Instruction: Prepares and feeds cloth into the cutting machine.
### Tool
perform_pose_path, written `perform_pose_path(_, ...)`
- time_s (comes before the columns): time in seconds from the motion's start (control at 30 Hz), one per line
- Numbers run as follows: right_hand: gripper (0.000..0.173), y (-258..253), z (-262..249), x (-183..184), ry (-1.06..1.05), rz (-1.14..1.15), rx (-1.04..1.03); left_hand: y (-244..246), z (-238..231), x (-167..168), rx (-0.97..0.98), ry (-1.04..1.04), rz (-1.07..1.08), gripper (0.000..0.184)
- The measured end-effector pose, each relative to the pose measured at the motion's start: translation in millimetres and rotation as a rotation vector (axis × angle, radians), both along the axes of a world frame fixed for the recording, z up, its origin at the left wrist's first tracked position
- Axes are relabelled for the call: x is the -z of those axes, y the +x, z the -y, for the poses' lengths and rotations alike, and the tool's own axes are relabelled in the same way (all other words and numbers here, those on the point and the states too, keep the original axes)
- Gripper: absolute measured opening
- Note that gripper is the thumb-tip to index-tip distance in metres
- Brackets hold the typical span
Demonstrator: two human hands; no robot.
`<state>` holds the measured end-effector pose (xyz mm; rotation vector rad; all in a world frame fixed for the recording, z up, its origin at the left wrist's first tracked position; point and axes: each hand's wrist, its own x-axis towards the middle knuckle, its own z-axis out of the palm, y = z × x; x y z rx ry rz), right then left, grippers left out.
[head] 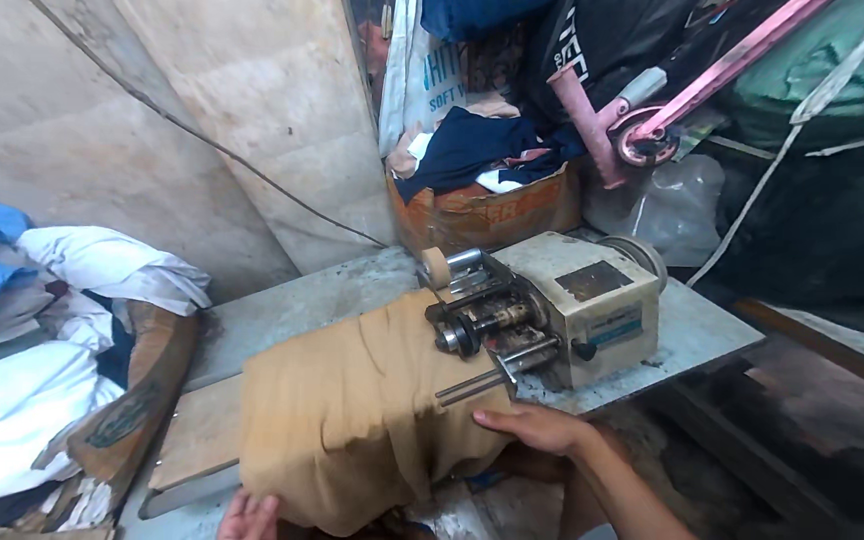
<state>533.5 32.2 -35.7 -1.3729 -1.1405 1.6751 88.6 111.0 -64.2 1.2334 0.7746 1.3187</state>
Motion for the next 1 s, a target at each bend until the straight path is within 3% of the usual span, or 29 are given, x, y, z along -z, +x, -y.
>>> perform_pose_path(0.07,0.052,0,-1,-1,0.003,0.005,-0.003,7,6,-5,-0.024,-0.041,-0.181,0.039)
perform_pose_path(0.2,0.048,0,0,-1,0.024,-0.005,-0.017,-5,4,-1,0.049,0.013,0.038,0.034)
perform_pose_path(0.33,0.046,0,-1,-2,0.033,-0.035,-0.009,-2,1,-5,-0.024,-0.023,-0.13,0.039)
perform_pose_path(0.4,0.042,0,0,-1,0.035,-0.084,0.008,-8,-1,-3,0.079,0.017,-0.029,0.038)
perform_pose_path(0.47,0.042,2,0,1,0.038,-0.149,0.017,-8,-3,-3,0.05,0.036,0.048,0.034)
perform_pose_path(0.57,0.04,2,0,2,0.049,-0.204,0.012,3,6,-14,-0.052,-0.08,-0.157,0.04)
perform_pose_path(0.7,0.043,5,-2,2,0.035,-0.206,-0.002,-16,-6,4,0.186,0.044,0.083,0.041)
perform_pose_path(0.77,0.043,3,-1,1,0.02,-0.187,-0.005,-10,-3,3,0.06,-0.029,0.052,0.044)
perform_pose_path(0.83,0.042,1,-3,-2,-0.004,-0.15,0.004,-2,5,-8,-0.003,-0.122,-0.139,0.048)
perform_pose_path(0.93,0.044,0,-3,-4,-0.028,-0.118,0.009,-16,2,-5,0.071,-0.055,0.032,0.041)
perform_pose_path(1.0,0.043,0,-3,-5,-0.035,-0.116,0.005,-14,-1,-9,0.005,-0.058,0.068,0.042)
